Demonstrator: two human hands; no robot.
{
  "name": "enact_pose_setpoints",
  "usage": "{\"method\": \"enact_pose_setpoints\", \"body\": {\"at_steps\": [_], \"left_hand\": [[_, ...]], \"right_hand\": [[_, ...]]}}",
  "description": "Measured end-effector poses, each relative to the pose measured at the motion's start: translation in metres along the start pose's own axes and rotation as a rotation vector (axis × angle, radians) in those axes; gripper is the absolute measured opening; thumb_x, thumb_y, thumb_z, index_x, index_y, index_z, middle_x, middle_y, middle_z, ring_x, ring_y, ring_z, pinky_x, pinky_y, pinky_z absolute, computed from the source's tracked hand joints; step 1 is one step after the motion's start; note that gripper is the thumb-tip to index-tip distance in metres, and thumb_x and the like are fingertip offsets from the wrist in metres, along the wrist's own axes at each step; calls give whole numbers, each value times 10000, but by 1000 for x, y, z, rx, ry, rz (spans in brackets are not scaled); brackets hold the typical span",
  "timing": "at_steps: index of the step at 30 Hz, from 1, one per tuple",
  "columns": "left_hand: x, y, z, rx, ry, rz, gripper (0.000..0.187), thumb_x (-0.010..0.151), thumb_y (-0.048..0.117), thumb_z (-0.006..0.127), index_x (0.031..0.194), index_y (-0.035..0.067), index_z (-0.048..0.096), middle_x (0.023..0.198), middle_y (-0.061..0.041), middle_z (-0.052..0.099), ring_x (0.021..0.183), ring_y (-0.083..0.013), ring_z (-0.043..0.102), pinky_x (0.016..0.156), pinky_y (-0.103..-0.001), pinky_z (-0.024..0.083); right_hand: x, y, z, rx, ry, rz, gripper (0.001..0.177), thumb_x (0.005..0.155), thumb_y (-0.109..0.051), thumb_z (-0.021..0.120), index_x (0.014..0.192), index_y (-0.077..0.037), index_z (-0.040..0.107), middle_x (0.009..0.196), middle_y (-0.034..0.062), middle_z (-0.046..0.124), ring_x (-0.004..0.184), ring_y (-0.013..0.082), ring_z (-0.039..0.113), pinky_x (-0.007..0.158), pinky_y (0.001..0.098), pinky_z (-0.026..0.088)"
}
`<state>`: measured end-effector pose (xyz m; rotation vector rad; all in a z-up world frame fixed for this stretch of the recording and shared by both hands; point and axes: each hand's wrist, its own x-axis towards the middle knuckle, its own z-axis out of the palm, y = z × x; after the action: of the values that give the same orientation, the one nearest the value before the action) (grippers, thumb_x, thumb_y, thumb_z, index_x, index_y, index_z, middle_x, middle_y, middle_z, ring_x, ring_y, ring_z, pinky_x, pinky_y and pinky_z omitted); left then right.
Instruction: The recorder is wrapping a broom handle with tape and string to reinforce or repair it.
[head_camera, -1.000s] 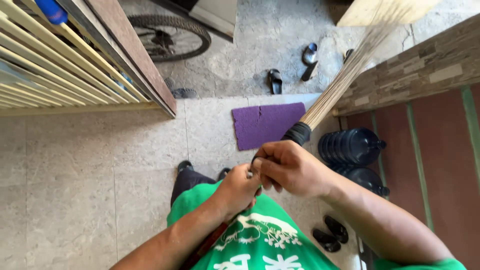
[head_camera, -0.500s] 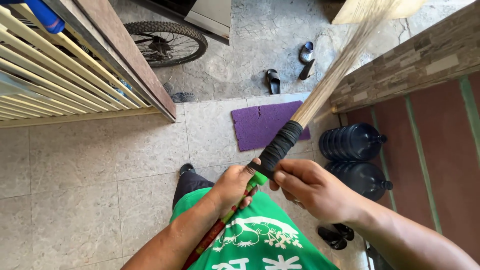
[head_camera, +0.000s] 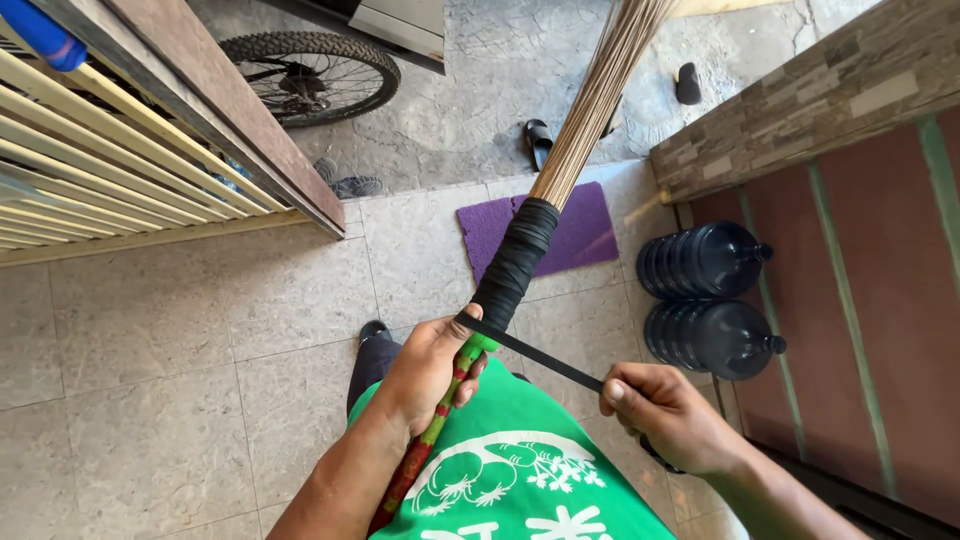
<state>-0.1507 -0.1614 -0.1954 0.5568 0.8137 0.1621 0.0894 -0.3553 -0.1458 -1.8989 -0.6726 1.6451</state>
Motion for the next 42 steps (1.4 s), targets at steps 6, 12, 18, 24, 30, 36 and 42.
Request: {"method": "enact_pose_setpoints", "body": {"at_steps": [6,12,18,24,30,36,42], "left_hand": [[-21,3,19,39,-1,3,413,920,473,637,950,62,631,657,-50,593,418,-113,492,364,-264,356],[-23,-13,26,46,-112,-1,413,932,451,672,972,45,609,632,-31,559,407,-101,474,360,-261,339],[-22,-16,49,115,-190,-45,455,909,426,701,1106,42,555,617,-22,553,411,-89,479,362,-256,349],[-20,-16,61,245,-122,-27,533,896,351,745,1116,52,362,606,-59,573,388,-121,510,343,-280,369],[-27,2,64,237,-92,-144,497,870,367,775,1105,33,492,625,-47,585,377,-123,506,347,-278,395],[-29,-7,63,262,-134,-176,388,861,385,784,904,26,642,654,-44,638,410,-102,543,368,-261,402],[-30,-16,61,289,-135,-19,377,876,377,788,770,45,644,605,-2,590,429,-76,509,396,-253,385]], "right_hand": [[36,50,5,0,-9,-211,329,1023,-275,558,810,-41,649,676,-18,539,666,89,503,601,272,436],[76,67,17,44,-24,-277,290,1043,-245,558,858,-32,625,772,-7,597,751,89,537,692,277,481],[125,55,22,-33,-13,-516,232,1025,-257,614,1084,-35,652,1002,-15,692,966,86,626,833,300,540],[160,-12,20,-246,-169,-1072,239,1070,-328,648,932,-134,674,954,-3,687,1024,163,692,898,338,535],[147,-61,23,-382,-26,-1245,187,897,-354,803,854,-186,734,941,-33,671,1089,172,673,1149,476,301],[145,-63,15,-473,-110,-1315,227,792,-446,838,878,-255,752,1084,-47,570,1219,154,639,1179,480,308],[114,-56,0,-360,-126,-958,381,941,-382,734,1190,-100,674,1314,130,659,1335,323,601,1126,467,476]]}}
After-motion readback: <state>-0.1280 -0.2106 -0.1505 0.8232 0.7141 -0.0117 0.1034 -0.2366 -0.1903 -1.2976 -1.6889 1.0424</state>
